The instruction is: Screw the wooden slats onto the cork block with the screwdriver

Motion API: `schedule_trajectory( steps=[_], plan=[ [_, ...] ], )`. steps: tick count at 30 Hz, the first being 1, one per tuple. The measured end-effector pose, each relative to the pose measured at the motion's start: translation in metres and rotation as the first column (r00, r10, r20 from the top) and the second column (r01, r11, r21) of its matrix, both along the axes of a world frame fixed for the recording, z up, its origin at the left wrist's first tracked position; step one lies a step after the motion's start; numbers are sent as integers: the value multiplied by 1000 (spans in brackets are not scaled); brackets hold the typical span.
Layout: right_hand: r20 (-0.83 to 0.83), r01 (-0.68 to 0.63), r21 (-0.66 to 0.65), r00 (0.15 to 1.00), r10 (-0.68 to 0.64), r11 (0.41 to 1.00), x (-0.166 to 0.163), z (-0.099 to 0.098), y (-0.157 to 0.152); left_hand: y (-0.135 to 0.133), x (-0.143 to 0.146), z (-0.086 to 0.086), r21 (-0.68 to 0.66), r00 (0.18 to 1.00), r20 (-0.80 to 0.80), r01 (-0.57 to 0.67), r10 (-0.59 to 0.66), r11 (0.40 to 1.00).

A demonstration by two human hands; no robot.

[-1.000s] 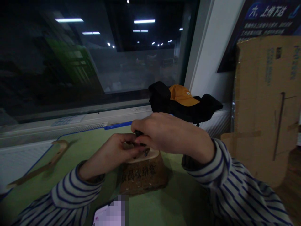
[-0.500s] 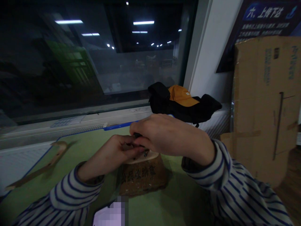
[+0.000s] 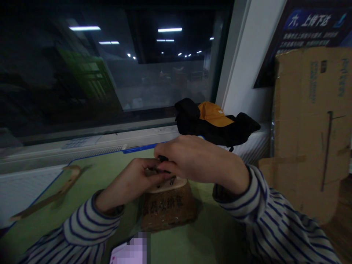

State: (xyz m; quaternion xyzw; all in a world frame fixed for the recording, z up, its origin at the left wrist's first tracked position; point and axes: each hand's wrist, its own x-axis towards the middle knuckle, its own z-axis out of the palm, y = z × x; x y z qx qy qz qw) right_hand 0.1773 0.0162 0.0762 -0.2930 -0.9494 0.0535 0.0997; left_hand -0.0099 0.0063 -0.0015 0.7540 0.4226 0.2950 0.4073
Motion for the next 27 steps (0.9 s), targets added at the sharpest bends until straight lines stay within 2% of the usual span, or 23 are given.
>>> schedule_trajectory(
  steps=[5,12,20,27],
  plan=[
    [-59,-32,39,998,34,999,1,-2,-2,-1,-2,1,7,999,-31,-11,11,1000],
    [-29,-38,-13,999,38,999,0,0,-1,1,0,-2,10,1000,-21,-15,15,1000],
    [-26,-36,-17,999,35,999,-1,0,-1,2,-1,1,93,997,-50,-55,60,994],
    [-13,-19,0,1000,19,1000,0,1,0,2,-1,-1,5,1000,-24,-11,12,1000]
  ],
)
